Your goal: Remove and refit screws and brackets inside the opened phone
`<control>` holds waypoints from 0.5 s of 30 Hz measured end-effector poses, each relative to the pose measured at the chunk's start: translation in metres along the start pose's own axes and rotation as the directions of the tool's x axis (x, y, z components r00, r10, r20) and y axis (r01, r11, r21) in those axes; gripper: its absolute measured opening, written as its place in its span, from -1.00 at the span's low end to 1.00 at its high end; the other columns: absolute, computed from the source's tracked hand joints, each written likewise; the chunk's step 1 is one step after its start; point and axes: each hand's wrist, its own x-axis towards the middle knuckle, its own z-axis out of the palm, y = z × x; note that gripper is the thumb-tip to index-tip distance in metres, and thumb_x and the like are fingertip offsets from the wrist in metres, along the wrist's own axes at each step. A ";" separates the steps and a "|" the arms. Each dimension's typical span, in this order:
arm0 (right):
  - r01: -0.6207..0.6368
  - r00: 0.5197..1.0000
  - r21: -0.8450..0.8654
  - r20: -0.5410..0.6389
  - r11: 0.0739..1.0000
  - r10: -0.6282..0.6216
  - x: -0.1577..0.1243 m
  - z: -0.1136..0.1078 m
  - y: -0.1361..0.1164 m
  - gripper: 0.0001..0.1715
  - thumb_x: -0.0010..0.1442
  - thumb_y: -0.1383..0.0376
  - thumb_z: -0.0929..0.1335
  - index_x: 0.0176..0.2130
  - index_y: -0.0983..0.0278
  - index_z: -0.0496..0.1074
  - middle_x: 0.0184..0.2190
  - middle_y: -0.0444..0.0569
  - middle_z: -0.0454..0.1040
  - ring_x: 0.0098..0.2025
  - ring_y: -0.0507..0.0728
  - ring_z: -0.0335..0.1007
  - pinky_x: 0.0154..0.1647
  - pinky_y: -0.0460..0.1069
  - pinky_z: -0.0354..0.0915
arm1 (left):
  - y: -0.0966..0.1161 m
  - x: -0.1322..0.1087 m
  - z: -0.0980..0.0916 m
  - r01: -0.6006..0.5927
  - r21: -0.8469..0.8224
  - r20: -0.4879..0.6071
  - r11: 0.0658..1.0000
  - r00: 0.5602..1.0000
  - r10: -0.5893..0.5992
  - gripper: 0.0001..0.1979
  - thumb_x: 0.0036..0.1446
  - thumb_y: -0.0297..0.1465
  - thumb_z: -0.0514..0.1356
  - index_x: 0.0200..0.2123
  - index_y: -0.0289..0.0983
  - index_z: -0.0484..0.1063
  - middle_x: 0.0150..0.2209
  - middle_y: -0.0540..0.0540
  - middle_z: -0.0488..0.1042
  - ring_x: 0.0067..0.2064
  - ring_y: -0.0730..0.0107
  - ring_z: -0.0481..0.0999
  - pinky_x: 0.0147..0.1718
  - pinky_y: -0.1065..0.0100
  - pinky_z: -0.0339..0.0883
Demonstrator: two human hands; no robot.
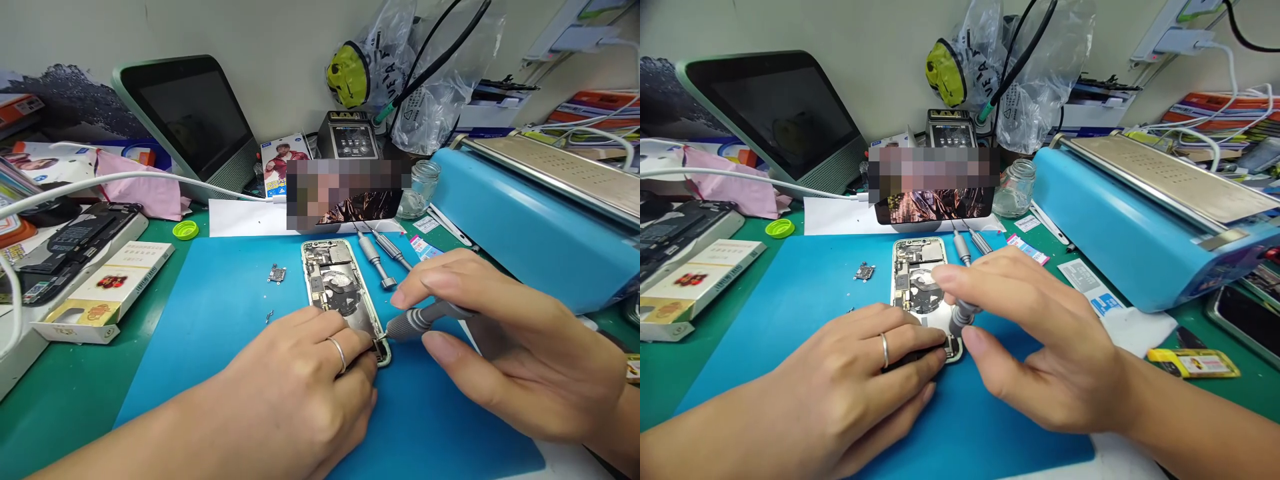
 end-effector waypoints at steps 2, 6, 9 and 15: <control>-0.002 1.000 -0.004 0.003 1.000 0.002 -0.002 0.000 0.001 -0.13 0.09 0.62 0.42 0.31 0.13 0.44 -0.14 -0.04 0.64 -0.12 0.20 0.58 -0.07 0.12 0.60 | 0.000 -0.001 0.000 -0.004 -0.001 0.002 1.000 1.000 0.004 -0.70 0.41 -0.49 0.13 -0.39 -0.29 0.54 -0.18 -0.18 0.65 -0.19 0.26 0.63 -0.20 0.22 0.54; -0.011 1.000 0.030 0.027 0.999 0.010 -0.006 0.002 0.004 -0.08 0.13 0.62 0.42 0.38 0.12 0.34 -0.09 -0.03 0.61 -0.10 0.16 0.56 -0.04 0.11 0.59 | -0.001 -0.001 0.001 -0.014 -0.008 0.002 1.000 1.000 0.014 -0.71 0.41 -0.48 0.13 -0.37 -0.29 0.54 -0.16 -0.19 0.65 -0.16 0.26 0.63 -0.17 0.24 0.55; -0.019 1.000 0.048 0.014 0.999 0.019 -0.007 0.004 0.006 -0.08 0.14 0.62 0.43 0.38 0.12 0.34 -0.10 -0.04 0.61 -0.11 0.15 0.56 -0.08 0.09 0.58 | -0.001 0.000 0.002 -0.012 -0.009 -0.001 1.000 1.000 0.012 -0.74 0.42 -0.48 0.12 -0.31 -0.30 0.57 -0.16 -0.19 0.65 -0.16 0.26 0.63 -0.16 0.24 0.55; -0.030 0.999 0.056 0.040 0.998 0.028 -0.005 0.003 0.004 -0.09 0.14 0.61 0.43 0.37 0.10 0.36 -0.13 -0.04 0.62 -0.14 0.16 0.57 -0.09 0.09 0.60 | -0.001 0.000 0.001 -0.018 -0.006 0.010 1.000 1.000 0.018 -0.78 0.40 -0.49 0.14 -0.22 -0.32 0.60 -0.18 -0.20 0.64 -0.16 0.24 0.63 -0.11 0.22 0.57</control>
